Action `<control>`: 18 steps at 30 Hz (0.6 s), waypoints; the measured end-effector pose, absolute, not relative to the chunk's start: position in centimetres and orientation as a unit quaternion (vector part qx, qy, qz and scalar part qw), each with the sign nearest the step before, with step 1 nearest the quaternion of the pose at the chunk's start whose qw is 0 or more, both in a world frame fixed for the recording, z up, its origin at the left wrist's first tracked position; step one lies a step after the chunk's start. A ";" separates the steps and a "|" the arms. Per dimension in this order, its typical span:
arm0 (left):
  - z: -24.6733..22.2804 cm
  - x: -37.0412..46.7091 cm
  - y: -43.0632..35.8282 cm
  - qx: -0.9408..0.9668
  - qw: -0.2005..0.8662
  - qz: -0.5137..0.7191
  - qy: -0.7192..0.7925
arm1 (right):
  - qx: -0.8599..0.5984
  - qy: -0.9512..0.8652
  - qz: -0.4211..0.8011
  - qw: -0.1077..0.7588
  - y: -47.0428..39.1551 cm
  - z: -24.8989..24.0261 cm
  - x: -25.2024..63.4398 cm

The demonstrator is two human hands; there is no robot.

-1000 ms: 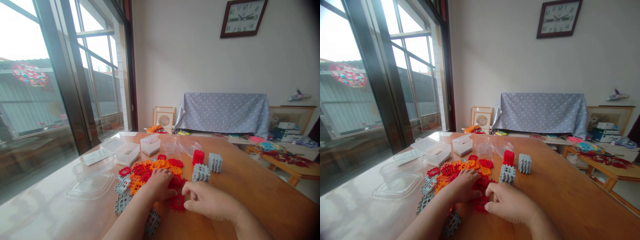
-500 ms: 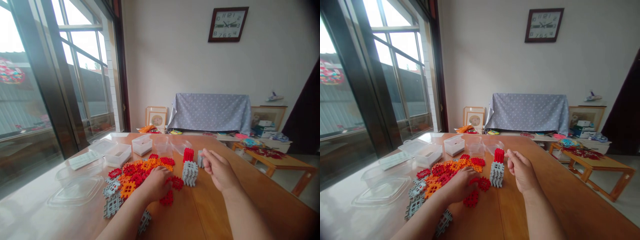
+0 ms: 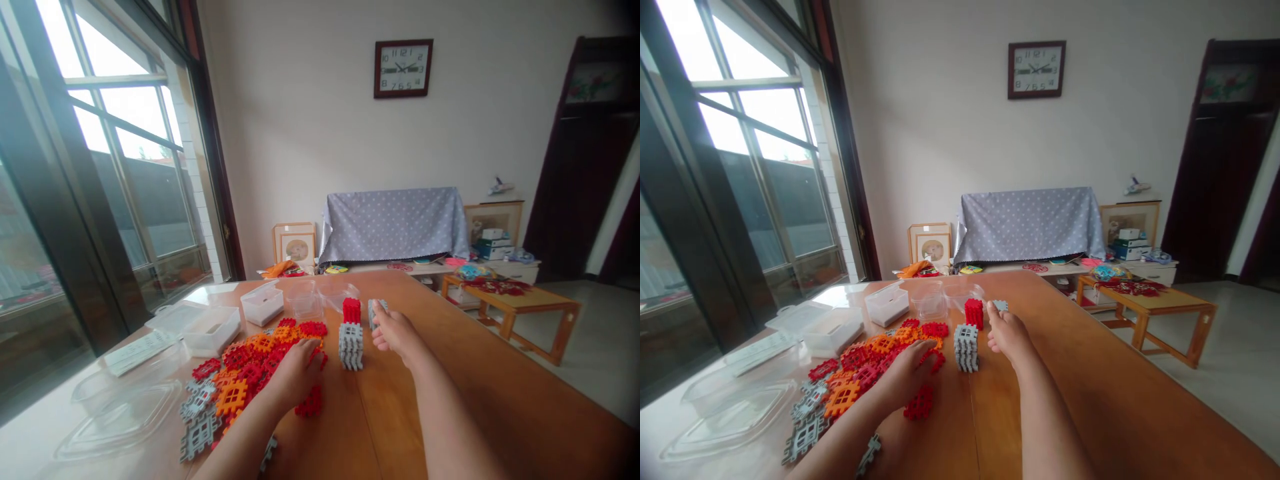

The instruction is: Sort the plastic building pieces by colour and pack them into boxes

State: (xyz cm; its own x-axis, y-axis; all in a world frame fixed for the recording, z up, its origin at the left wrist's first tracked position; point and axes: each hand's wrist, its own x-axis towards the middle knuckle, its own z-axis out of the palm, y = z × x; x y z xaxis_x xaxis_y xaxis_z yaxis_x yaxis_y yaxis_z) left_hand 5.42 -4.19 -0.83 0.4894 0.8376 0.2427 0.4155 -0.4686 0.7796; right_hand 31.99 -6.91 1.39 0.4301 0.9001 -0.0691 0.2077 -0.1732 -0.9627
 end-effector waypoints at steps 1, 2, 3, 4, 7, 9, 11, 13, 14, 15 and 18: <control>-0.7 5.9 -4.3 0.759 0.393 0.329 0.401 | -0.685 -0.405 0.361 0.486 -6.9 1.3 32.1; -0.5 6.4 -4.4 0.713 0.459 0.339 0.407 | -0.686 -0.403 0.375 0.476 -6.9 1.2 32.1; -0.4 6.9 -4.5 0.661 0.527 0.342 0.410 | -0.687 -0.402 0.391 0.463 -6.9 1.2 32.2; -0.3 7.4 -4.6 0.609 0.589 0.341 0.409 | -0.688 -0.400 0.406 0.450 -7.0 1.1 32.1; -0.1 8.8 -4.6 0.486 0.705 0.315 0.409 | -0.687 -0.390 0.450 0.416 -7.2 1.2 31.7; -0.3 9.7 -4.5 0.446 0.729 0.302 0.421 | -0.685 -0.384 0.474 0.398 -7.3 1.2 31.4; -0.4 10.3 -4.4 0.424 0.741 0.296 0.428 | -0.679 -0.380 0.496 0.386 -7.2 1.0 31.3; -0.6 10.8 -4.3 0.412 0.750 0.293 0.426 | -0.670 -0.380 0.513 0.379 -7.1 0.7 31.3; -0.6 10.9 -4.2 0.410 0.753 0.292 0.424 | -0.666 -0.379 0.519 0.378 -7.0 0.5 31.4; -0.7 11.0 -4.1 0.409 0.754 0.292 0.424 | -0.663 -0.379 0.524 0.377 -6.9 0.3 31.4; -0.8 11.2 -4.0 0.412 0.755 0.291 0.419 | -0.656 -0.377 0.532 0.380 -6.8 0.0 31.4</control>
State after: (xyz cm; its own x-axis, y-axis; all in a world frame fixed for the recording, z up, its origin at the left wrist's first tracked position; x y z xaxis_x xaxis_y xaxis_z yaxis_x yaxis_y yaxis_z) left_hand 11.16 -4.02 -0.83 0.4795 0.7846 -0.3931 -0.0932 0.4909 0.8662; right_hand 31.42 -6.77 0.05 0.1498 0.8990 -0.4116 0.0916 -0.4271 -0.8996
